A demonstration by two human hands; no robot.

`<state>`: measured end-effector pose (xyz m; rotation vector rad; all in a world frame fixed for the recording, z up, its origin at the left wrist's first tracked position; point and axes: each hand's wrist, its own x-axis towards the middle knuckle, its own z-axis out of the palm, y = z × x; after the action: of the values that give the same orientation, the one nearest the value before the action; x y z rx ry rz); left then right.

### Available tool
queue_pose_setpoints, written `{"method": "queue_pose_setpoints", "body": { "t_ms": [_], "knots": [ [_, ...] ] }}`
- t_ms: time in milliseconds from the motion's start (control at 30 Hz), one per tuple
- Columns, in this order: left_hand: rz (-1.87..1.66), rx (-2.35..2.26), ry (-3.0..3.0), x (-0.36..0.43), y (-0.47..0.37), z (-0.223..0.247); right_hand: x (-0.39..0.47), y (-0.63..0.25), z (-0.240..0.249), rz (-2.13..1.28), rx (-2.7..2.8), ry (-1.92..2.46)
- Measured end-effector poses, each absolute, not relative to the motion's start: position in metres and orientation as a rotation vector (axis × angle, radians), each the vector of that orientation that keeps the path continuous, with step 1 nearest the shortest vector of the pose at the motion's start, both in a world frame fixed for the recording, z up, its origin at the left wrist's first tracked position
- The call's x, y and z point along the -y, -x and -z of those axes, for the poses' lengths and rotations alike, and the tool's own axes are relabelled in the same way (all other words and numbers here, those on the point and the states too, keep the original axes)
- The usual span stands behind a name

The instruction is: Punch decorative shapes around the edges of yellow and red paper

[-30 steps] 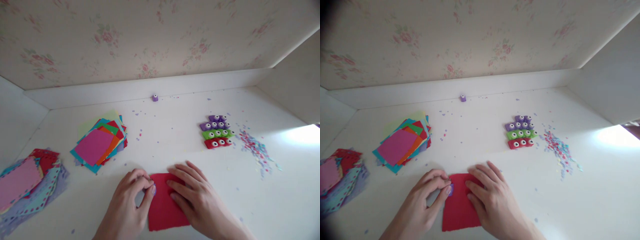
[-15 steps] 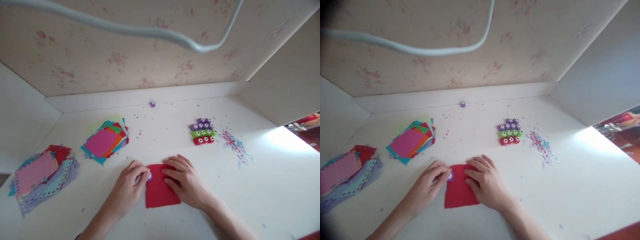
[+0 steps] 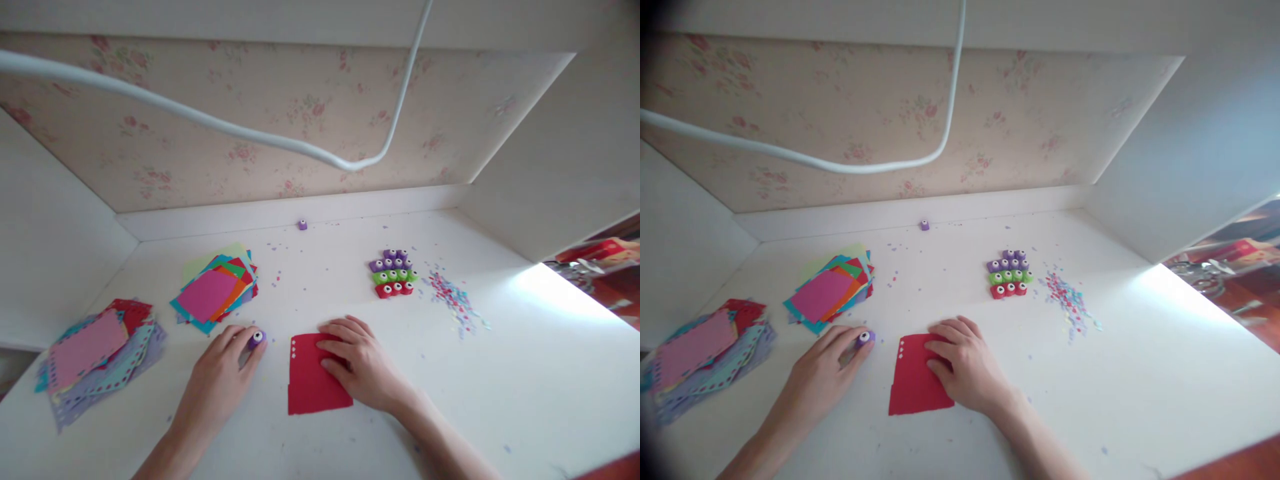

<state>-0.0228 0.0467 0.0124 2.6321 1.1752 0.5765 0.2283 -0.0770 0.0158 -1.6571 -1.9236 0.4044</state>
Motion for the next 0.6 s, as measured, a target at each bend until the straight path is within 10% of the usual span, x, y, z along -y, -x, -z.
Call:
{"method": "queue_pose_setpoints", "body": {
  "t_ms": [600],
  "knots": [
    [-0.418,-0.509,-2.614,-0.144,-0.227,-0.007,0.074,-0.229,-0.014,-0.419,1.818,1.659]
  ]
}}
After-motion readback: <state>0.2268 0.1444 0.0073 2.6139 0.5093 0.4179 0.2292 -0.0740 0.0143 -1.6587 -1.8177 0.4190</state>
